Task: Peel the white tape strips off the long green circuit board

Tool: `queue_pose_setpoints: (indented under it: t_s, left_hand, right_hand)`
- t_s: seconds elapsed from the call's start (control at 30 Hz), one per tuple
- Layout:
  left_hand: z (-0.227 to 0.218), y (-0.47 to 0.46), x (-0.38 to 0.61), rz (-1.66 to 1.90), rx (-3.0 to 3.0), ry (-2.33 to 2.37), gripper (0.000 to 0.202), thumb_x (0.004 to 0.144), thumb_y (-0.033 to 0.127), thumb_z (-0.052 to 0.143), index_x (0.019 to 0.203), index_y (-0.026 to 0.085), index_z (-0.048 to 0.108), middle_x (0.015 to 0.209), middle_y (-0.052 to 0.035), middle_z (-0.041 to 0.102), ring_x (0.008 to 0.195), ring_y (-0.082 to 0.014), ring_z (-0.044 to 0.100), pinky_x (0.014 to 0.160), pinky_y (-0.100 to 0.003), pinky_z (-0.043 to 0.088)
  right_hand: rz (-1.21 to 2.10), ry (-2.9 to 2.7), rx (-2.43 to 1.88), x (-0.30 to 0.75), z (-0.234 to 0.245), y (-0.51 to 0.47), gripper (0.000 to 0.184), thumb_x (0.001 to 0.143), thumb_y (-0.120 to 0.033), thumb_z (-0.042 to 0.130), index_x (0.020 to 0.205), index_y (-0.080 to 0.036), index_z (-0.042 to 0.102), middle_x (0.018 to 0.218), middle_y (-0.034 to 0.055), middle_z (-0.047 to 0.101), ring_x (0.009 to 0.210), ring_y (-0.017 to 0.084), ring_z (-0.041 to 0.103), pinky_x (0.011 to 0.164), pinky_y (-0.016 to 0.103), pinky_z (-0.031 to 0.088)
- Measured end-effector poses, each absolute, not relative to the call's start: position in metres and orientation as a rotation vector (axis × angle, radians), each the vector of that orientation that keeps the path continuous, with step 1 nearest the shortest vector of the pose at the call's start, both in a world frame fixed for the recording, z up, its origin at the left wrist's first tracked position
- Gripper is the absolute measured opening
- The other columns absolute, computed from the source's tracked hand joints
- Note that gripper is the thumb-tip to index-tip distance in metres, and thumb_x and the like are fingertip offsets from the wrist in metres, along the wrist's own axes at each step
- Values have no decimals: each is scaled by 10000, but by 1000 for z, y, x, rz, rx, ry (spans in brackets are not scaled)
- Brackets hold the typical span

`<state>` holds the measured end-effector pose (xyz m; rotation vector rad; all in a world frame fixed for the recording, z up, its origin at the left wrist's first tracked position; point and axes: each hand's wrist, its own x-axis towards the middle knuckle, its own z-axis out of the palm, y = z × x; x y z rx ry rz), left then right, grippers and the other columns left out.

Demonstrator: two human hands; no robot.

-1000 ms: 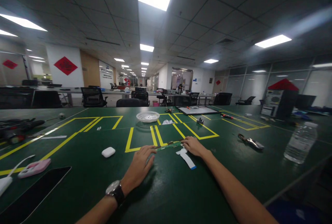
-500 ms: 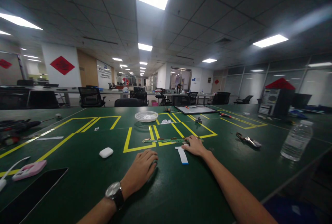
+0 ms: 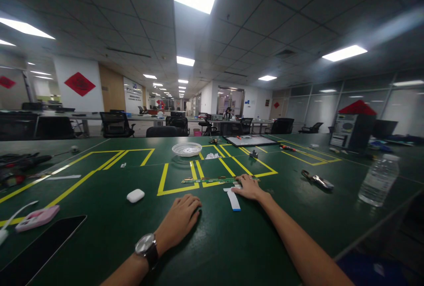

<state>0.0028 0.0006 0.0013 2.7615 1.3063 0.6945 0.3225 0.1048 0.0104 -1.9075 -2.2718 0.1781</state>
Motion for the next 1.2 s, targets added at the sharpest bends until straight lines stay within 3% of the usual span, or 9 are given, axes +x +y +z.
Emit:
queue_pose_setpoints:
  t_s: [0.53,1.1,1.2]
  left_hand:
    - [-2,3,3,651,2749,1320,218,989,239,429,1137,249,590,1213,-51,602,1149,-239,512,950,-410,380]
    - [-2,2,3,640,2740,1327,214,983,231,436,1130,250,591,1213,-50,599,1147,-234,514,954,-403,379]
    - [-3,3,2,655,2745,1316,218,988,234,431,1135,248,591,1224,-50,596,1150,-233,510,956,-404,382]
  right_hand:
    - [163,-2250,-1965,315,10,100,796,834,-723,419,1428,-194,447,1438,178,410,1340,370,340,1068,574,227]
    - [356,-2396,-1987,321,22,102,1072,665,-849,533,1519,-233,332,1565,163,265,1411,430,234,1114,605,180]
    - [371,-2417,-1953,325,23,102,1039,681,-841,529,1506,-233,361,1567,161,271,1403,425,260,1112,613,187]
